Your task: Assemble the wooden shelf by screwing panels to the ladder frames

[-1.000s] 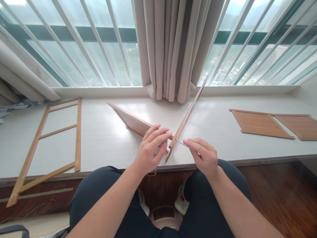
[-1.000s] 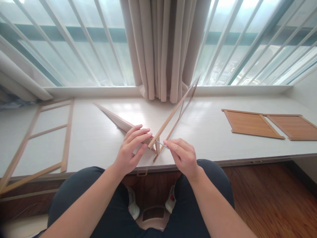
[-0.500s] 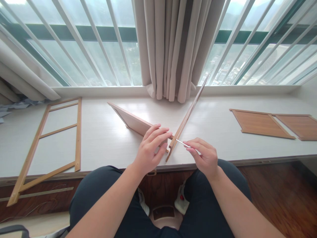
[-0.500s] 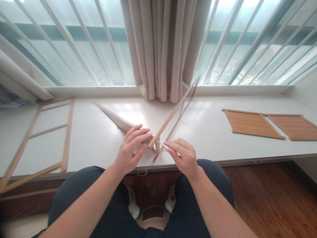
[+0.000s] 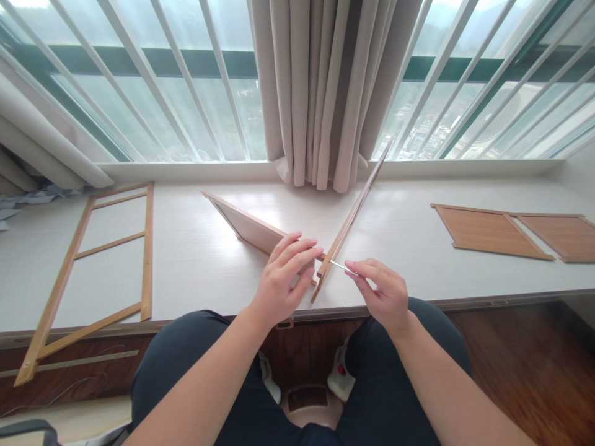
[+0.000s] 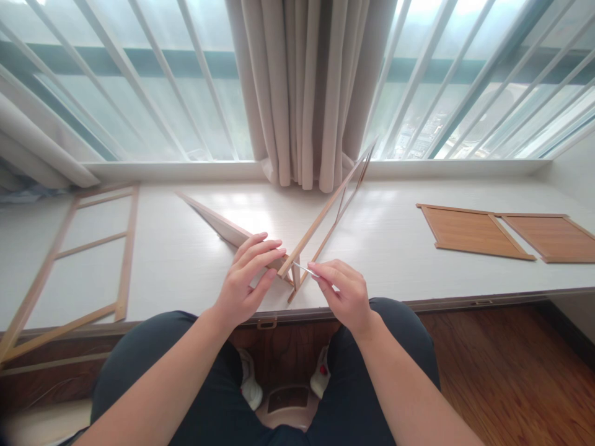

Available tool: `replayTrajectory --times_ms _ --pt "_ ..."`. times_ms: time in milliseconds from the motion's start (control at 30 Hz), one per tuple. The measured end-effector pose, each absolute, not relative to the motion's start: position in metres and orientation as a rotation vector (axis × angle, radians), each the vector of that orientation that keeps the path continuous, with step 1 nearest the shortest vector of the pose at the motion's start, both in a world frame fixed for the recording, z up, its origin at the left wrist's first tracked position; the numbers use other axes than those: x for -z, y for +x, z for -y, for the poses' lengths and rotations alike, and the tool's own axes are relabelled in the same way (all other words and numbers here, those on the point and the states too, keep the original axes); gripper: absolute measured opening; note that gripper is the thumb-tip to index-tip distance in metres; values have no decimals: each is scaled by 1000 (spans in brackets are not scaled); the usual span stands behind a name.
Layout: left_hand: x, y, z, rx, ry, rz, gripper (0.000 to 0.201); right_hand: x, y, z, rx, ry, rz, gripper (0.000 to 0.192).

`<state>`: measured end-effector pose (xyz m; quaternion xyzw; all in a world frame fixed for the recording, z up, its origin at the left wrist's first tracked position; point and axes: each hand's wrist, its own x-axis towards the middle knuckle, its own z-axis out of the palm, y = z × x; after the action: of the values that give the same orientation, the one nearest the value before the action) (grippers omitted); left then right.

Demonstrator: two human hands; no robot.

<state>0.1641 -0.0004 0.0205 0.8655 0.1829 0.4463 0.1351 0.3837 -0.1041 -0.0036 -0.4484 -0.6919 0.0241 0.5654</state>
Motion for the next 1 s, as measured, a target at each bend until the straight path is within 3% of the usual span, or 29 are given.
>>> replayTrajectory --times_ms 433,700,1000 --pt "-21 164 1 -1279 2516 -548 35 1 387 107 -12 -1089 1671 47" --pt "-21 164 1 -1274 2509 -545 36 2 386 106 -49 -1048 1654 56" --pt "-20 164 1 -1276 2508 -549 36 2 384 106 -97 -1109 1580 28"
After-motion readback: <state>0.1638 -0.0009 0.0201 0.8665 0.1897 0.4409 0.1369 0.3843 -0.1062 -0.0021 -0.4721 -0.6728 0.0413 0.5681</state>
